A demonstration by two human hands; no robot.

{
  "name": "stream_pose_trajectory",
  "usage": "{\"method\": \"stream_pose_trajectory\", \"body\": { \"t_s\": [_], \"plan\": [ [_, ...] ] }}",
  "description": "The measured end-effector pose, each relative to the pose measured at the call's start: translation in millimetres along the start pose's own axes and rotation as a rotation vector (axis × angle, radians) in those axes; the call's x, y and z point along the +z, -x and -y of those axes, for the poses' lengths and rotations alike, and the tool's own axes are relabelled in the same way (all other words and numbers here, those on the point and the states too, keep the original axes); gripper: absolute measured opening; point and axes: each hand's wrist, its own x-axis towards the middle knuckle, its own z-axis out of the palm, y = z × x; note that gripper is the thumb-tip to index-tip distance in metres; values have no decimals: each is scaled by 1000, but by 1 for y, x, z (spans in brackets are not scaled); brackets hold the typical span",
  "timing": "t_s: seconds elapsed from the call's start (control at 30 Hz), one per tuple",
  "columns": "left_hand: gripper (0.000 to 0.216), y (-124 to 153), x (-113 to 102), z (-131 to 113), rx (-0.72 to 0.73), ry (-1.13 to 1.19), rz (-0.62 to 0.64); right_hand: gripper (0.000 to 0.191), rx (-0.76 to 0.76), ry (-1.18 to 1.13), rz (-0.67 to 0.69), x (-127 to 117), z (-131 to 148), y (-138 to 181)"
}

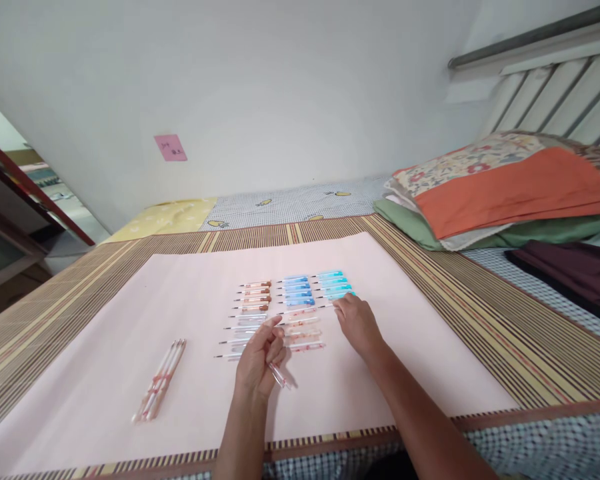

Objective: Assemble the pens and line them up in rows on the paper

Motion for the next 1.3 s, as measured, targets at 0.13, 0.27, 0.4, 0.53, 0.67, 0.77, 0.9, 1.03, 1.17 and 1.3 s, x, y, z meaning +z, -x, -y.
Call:
{"method": "stream_pose_trajectory", "body": {
  "t_s": [0.13,0.27,0.4,0.53,0.67,0.77,0.9,1.03,1.17,1.3],
  "plan": [
    [32,0,1,0,-10,7,-15,19,1,-3,-11,-1,1,1],
    [30,1,3,0,-12,4,-29,25,-76,-7,-43,-2,9,2],
    [29,2,4,-1,-17,10,-21,28,-125,33,-2,-1,17,3],
    [27,2,5,-2,-15,10,-34,30,-124,40,22,1,17,3],
    [26,2,5,-1,-21,17,-38,29,-120,32,29,1,16,3],
    [26,2,5,-1,-25,24,-39,32,-111,6,29,0,15,4],
    [27,2,4,-1,-20,24,-40,36,-57,-44,-14,-5,6,5],
    [26,2,5,-1,-18,11,-44,32,39,9,-38,-11,-7,7],
    [27,2,5,-2,-22,18,-43,34,71,52,-2,-11,-8,7],
    [27,1,5,-2,-16,13,-43,33,80,75,43,-10,-3,6]
  ]
}}
